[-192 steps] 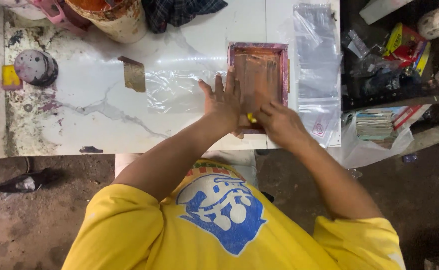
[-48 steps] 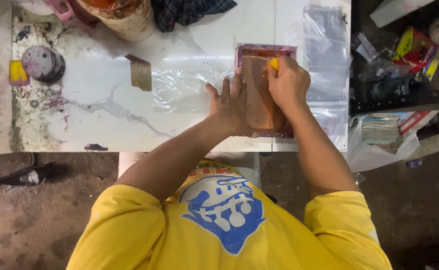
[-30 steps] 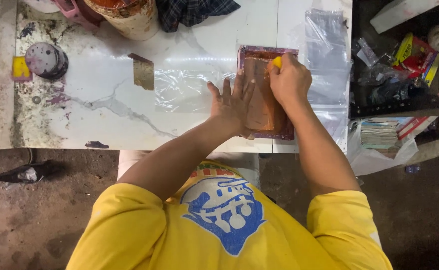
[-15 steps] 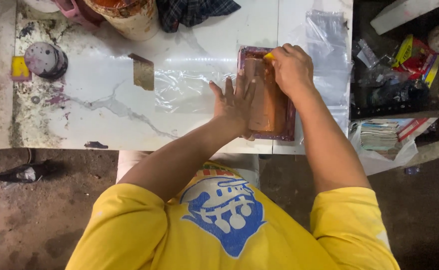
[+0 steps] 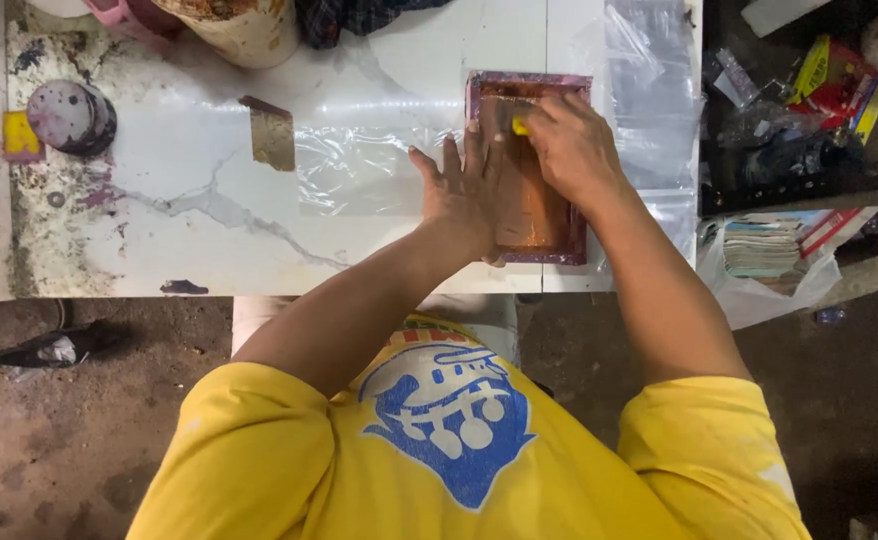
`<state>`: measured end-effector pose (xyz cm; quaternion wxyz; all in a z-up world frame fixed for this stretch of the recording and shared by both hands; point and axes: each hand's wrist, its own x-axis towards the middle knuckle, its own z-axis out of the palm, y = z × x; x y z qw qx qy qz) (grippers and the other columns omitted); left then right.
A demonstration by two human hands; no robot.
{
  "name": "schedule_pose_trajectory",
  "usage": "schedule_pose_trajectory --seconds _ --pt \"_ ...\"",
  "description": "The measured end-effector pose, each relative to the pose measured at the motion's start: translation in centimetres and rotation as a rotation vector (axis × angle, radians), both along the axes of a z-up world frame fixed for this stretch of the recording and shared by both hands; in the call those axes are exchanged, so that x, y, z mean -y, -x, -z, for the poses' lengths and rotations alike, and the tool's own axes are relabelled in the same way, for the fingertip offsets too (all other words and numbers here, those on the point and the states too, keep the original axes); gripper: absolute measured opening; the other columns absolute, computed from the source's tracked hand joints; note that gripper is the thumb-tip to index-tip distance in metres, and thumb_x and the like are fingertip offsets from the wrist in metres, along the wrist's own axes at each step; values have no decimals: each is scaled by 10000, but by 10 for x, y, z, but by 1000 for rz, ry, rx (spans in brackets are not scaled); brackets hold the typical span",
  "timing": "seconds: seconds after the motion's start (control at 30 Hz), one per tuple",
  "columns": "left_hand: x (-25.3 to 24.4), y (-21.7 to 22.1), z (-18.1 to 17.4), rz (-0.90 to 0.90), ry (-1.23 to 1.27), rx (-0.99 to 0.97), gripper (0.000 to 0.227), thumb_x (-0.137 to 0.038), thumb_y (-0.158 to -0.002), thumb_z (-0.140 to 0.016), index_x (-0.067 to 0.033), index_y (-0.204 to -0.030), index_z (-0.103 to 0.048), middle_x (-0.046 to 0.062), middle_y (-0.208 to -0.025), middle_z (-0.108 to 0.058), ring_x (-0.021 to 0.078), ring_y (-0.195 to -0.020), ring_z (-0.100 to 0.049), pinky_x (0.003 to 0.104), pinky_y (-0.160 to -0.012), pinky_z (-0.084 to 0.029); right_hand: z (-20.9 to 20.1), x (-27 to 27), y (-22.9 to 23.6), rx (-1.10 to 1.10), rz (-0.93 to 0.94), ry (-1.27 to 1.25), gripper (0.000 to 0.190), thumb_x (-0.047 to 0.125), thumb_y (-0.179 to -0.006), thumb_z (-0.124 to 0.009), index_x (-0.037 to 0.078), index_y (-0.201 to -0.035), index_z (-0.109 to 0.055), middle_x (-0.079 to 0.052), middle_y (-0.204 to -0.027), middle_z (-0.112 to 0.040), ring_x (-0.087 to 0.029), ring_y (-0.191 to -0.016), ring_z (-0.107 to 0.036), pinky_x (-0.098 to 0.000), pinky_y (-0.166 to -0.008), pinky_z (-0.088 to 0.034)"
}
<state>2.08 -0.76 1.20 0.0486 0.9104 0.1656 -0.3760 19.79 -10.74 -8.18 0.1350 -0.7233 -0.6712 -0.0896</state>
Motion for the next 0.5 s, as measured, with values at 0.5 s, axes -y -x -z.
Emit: schedule_pose_trajectory --seconds 0.5 --pt "6 12 7 -12 -62 235 1443 -723 -619 -889 -99 -1636 -78 248 -1674 -150 432 -1516 -277 802 -1075 -236 -9 81 101 -207 241 92 83 156 -965 -694 101 -1003 -744 -77 -814 -629 -322 -805 -656 -399 -723 -530"
